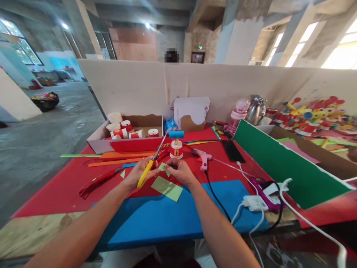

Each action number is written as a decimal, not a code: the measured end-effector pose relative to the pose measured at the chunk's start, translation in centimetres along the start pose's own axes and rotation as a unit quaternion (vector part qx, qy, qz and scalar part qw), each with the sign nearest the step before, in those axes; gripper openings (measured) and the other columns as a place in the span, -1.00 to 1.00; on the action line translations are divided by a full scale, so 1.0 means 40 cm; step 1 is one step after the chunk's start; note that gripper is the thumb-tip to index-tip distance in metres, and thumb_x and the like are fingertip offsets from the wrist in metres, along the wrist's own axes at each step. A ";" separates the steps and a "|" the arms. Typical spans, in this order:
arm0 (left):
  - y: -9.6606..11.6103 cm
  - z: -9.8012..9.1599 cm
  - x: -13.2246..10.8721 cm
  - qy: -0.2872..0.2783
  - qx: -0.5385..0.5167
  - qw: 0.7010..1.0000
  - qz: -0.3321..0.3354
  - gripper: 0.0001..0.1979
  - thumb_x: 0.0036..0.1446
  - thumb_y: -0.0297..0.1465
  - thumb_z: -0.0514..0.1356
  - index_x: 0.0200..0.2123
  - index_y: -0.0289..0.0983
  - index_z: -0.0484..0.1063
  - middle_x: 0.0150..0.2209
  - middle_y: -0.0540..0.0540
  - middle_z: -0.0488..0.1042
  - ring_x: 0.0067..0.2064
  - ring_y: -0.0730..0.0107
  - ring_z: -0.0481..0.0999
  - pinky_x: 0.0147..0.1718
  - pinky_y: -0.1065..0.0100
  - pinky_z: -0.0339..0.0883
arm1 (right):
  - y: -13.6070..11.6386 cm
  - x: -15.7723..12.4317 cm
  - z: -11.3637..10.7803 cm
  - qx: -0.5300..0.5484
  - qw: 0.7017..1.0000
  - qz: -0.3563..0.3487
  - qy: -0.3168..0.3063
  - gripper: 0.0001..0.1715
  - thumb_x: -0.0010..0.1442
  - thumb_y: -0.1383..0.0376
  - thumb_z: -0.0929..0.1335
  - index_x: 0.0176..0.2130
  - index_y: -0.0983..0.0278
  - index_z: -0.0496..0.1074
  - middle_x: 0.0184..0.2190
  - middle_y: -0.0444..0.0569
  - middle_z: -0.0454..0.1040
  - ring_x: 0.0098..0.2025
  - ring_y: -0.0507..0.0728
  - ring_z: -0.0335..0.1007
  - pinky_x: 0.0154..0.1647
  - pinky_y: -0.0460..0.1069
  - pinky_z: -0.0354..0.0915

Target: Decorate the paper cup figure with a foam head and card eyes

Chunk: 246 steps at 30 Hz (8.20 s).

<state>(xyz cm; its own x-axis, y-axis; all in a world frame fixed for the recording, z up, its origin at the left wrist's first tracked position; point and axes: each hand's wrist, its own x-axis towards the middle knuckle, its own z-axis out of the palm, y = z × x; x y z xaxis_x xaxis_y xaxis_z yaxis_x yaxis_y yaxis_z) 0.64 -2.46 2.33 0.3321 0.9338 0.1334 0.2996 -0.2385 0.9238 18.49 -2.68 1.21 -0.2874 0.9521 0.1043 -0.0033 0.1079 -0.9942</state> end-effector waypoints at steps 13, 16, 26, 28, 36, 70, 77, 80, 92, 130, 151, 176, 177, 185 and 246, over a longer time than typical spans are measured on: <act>-0.020 0.026 0.006 0.075 -0.059 0.995 -0.001 -0.79 -0.13 -0.35 0.23 -0.46 -0.28 0.23 -0.55 0.12 0.28 -0.54 0.58 0.28 -0.53 0.50 0.19 | 0.007 0.000 0.009 0.046 0.998 0.021 0.027 -0.74 -0.06 0.16 0.44 -0.39 0.31 0.47 -0.60 -0.18 0.41 -0.56 -0.04 0.25 -0.42 -0.09 0.18; -0.024 0.035 0.006 0.060 -0.065 0.996 0.001 -0.78 -0.13 -0.35 0.23 -0.46 -0.28 0.22 -0.55 0.12 0.26 -0.54 0.58 0.28 -0.54 0.50 0.20 | 0.011 0.002 0.010 0.072 0.997 0.013 0.031 -0.73 -0.09 0.16 0.46 -0.45 0.32 0.47 -0.58 -0.17 0.42 -0.55 -0.05 0.24 -0.43 -0.10 0.17; -0.005 0.005 -0.015 0.011 0.326 0.945 0.024 -0.77 0.10 -0.31 0.05 -0.17 -0.27 0.22 -0.44 -0.07 0.43 -0.40 0.27 0.47 -0.40 0.35 0.28 | -0.013 0.011 -0.030 0.213 0.956 -0.012 0.199 -0.68 -0.21 0.16 0.52 -0.46 0.27 0.43 -0.58 -0.20 0.42 -0.52 -0.05 0.28 -0.44 -0.12 0.25; 0.018 -0.006 -0.019 -0.028 0.440 0.898 0.013 -0.73 0.14 -0.31 0.02 -0.11 -0.29 0.20 -0.39 -0.15 0.47 -0.31 0.16 0.50 -0.33 0.28 0.28 | -0.016 0.015 -0.045 0.248 0.939 -0.021 0.238 -0.67 -0.22 0.19 0.53 -0.43 0.26 0.44 -0.55 -0.20 0.44 -0.51 -0.05 0.30 -0.43 -0.12 0.28; 0.049 -0.007 -0.023 -0.070 0.529 0.845 0.020 -0.73 0.21 -0.28 -0.05 -0.11 -0.31 0.22 -0.29 -0.27 0.51 -0.23 0.06 0.51 -0.20 0.19 0.27 | -0.011 0.022 -0.050 0.286 0.913 -0.046 0.289 -0.69 -0.23 0.23 0.53 -0.43 0.27 0.46 -0.51 -0.17 0.49 -0.51 -0.05 0.34 -0.44 -0.12 0.31; 0.034 0.010 -0.018 -0.062 0.533 0.844 0.008 -0.71 0.21 -0.25 -0.06 -0.13 -0.32 0.25 -0.29 -0.26 0.51 -0.22 0.11 0.51 -0.25 0.24 0.31 | 0.025 0.028 -0.011 0.393 0.895 0.003 0.211 -0.70 -0.22 0.28 0.54 -0.43 0.20 0.43 -0.52 -0.22 0.48 -0.48 -0.02 0.39 -0.39 -0.11 0.40; 0.026 0.012 -0.018 -0.061 0.532 0.844 0.012 -0.73 0.20 -0.28 -0.04 -0.13 -0.32 0.24 -0.30 -0.26 0.50 -0.23 0.10 0.51 -0.29 0.26 0.30 | 0.044 0.030 -0.008 0.378 0.904 -0.012 0.200 -0.74 -0.17 0.24 0.53 -0.45 0.17 0.43 -0.51 -0.23 0.49 -0.42 -0.01 0.41 -0.33 -0.11 0.41; 0.025 0.012 -0.018 -0.060 0.531 0.845 0.015 -0.74 0.20 -0.29 -0.03 -0.13 -0.32 0.24 -0.29 -0.25 0.50 -0.22 0.09 0.51 -0.30 0.27 0.30 | 0.044 0.029 -0.005 0.404 0.891 0.001 0.207 -0.73 -0.21 0.27 0.54 -0.47 0.18 0.43 -0.51 -0.23 0.49 -0.43 -0.02 0.41 -0.34 -0.10 0.42; 0.037 0.010 -0.020 -0.065 0.532 0.844 0.003 -0.77 0.19 -0.32 -0.02 -0.15 -0.32 0.23 -0.27 -0.25 0.51 -0.23 0.12 0.52 -0.31 0.29 0.31 | 0.017 0.024 0.004 0.459 0.864 0.035 0.203 -0.69 -0.32 0.34 0.58 -0.55 0.21 0.43 -0.56 -0.25 0.49 -0.50 -0.05 0.40 -0.43 -0.16 0.39; 0.076 -0.003 -0.031 -0.106 0.546 0.831 -0.026 -0.79 0.19 -0.38 -0.07 -0.15 -0.31 0.23 -0.28 -0.23 0.53 -0.22 0.01 0.54 -0.34 0.18 0.36 | -0.005 0.016 -0.025 0.347 0.906 0.002 0.240 -0.67 -0.33 0.24 0.57 -0.48 0.27 0.51 -0.54 -0.19 0.52 -0.53 -0.07 0.37 -0.46 -0.17 0.34; 0.076 -0.002 -0.031 -0.131 0.539 0.831 -0.040 -0.76 0.20 -0.38 -0.08 -0.09 -0.33 0.20 -0.23 -0.27 0.52 -0.18 0.01 0.53 -0.28 0.16 0.35 | -0.005 0.011 -0.030 0.248 0.942 -0.016 0.224 -0.64 -0.32 0.14 0.56 -0.49 0.28 0.53 -0.59 -0.13 0.49 -0.53 -0.01 0.32 -0.42 -0.08 0.27; 0.053 -0.005 -0.028 -0.131 0.514 0.847 -0.028 -0.71 0.26 -0.23 -0.13 -0.15 -0.27 0.24 -0.22 -0.27 0.52 -0.17 0.03 0.54 -0.31 0.22 0.37 | -0.014 0.010 -0.035 0.260 0.934 -0.019 0.244 -0.66 -0.31 0.14 0.56 -0.50 0.25 0.50 -0.54 -0.18 0.49 -0.51 -0.02 0.33 -0.43 -0.11 0.30; 0.054 -0.005 -0.028 -0.131 0.513 0.848 -0.027 -0.71 0.27 -0.23 -0.13 -0.15 -0.27 0.24 -0.22 -0.27 0.52 -0.17 0.04 0.54 -0.31 0.22 0.37 | -0.014 0.011 -0.035 0.265 0.932 -0.019 0.247 -0.66 -0.31 0.15 0.56 -0.49 0.24 0.50 -0.54 -0.18 0.49 -0.50 -0.02 0.34 -0.42 -0.10 0.31; 0.074 -0.012 -0.027 -0.138 0.539 0.830 -0.035 -0.75 0.24 -0.32 -0.12 -0.13 -0.29 0.25 -0.23 -0.27 0.52 -0.18 0.02 0.53 -0.30 0.19 0.35 | -0.016 0.011 -0.038 0.260 0.933 -0.028 0.246 -0.61 -0.30 0.13 0.55 -0.45 0.25 0.47 -0.55 -0.18 0.48 -0.51 -0.02 0.35 -0.46 -0.11 0.33; 0.074 -0.019 -0.030 -0.128 0.542 0.830 -0.029 -0.72 0.25 -0.29 -0.13 -0.12 -0.30 0.24 -0.24 -0.27 0.52 -0.18 0.04 0.52 -0.28 0.21 0.32 | -0.012 0.008 -0.049 0.138 0.977 0.020 0.161 -0.57 -0.27 0.06 0.53 -0.44 0.28 0.47 -0.53 -0.13 0.50 -0.54 -0.01 0.37 -0.47 -0.09 0.35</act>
<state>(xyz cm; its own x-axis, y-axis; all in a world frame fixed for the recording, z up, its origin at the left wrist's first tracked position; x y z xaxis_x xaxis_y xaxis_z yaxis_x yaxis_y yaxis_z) 0.45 -4.09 5.19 0.4254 0.8985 -0.1086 0.9050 -0.4235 0.0413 20.28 -1.89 1.78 0.0242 0.9994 0.0235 -0.2699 0.0292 -0.9624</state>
